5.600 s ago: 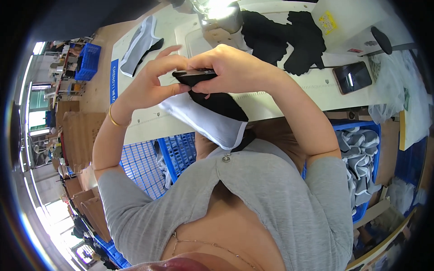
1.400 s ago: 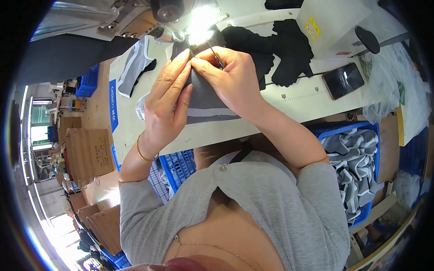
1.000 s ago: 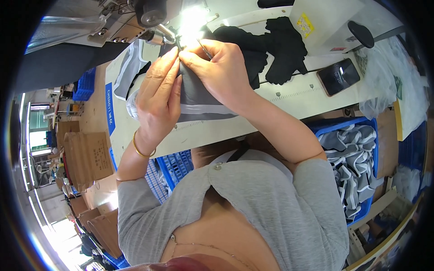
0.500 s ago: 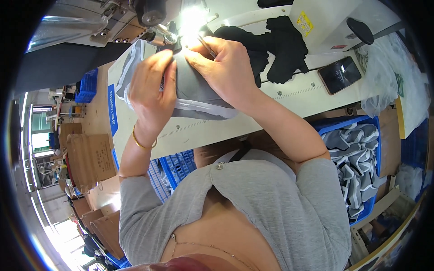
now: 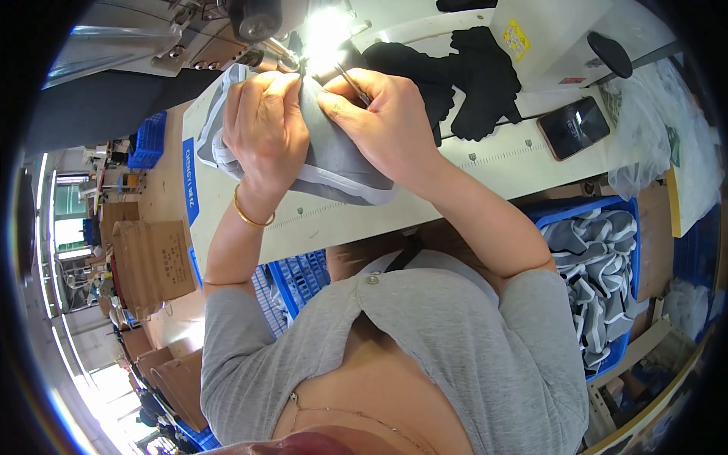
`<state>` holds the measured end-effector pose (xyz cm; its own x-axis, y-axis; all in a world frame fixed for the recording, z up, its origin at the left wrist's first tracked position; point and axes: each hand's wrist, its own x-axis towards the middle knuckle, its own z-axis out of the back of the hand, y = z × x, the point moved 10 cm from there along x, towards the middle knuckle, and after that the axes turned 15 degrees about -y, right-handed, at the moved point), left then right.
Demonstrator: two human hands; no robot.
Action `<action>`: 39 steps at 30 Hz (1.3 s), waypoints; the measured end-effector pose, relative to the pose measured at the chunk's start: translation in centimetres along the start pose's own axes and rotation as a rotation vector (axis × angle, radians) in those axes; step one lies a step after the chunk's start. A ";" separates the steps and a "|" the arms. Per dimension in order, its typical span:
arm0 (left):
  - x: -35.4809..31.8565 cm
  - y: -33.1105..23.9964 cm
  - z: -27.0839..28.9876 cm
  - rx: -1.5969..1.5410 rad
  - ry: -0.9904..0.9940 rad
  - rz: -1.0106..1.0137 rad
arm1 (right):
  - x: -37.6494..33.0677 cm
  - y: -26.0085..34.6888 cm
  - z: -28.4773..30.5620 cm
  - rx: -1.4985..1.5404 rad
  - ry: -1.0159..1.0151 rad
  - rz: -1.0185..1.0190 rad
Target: Use a sewing machine to stitch together the black and grey components of a shoe upper.
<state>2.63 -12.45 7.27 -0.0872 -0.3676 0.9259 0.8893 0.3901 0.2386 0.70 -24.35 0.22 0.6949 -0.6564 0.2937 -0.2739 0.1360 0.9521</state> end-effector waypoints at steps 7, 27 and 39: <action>-0.5 -1.8 0.7 0.000 -0.013 -0.061 | 0.4 -0.2 0.4 0.060 -0.019 -0.033; -0.5 -0.9 0.1 -0.003 0.054 -0.025 | 1.2 -0.2 0.2 0.038 -0.067 0.006; -4.8 -3.3 3.8 -0.076 0.157 0.088 | 0.7 -0.7 0.4 0.064 -0.025 -0.083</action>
<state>-1.62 -8.74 3.19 0.0579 -0.4649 0.8835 0.9221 0.3640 0.1311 1.12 -25.27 -0.30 0.7006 -0.6818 0.2106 -0.2580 0.0332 0.9656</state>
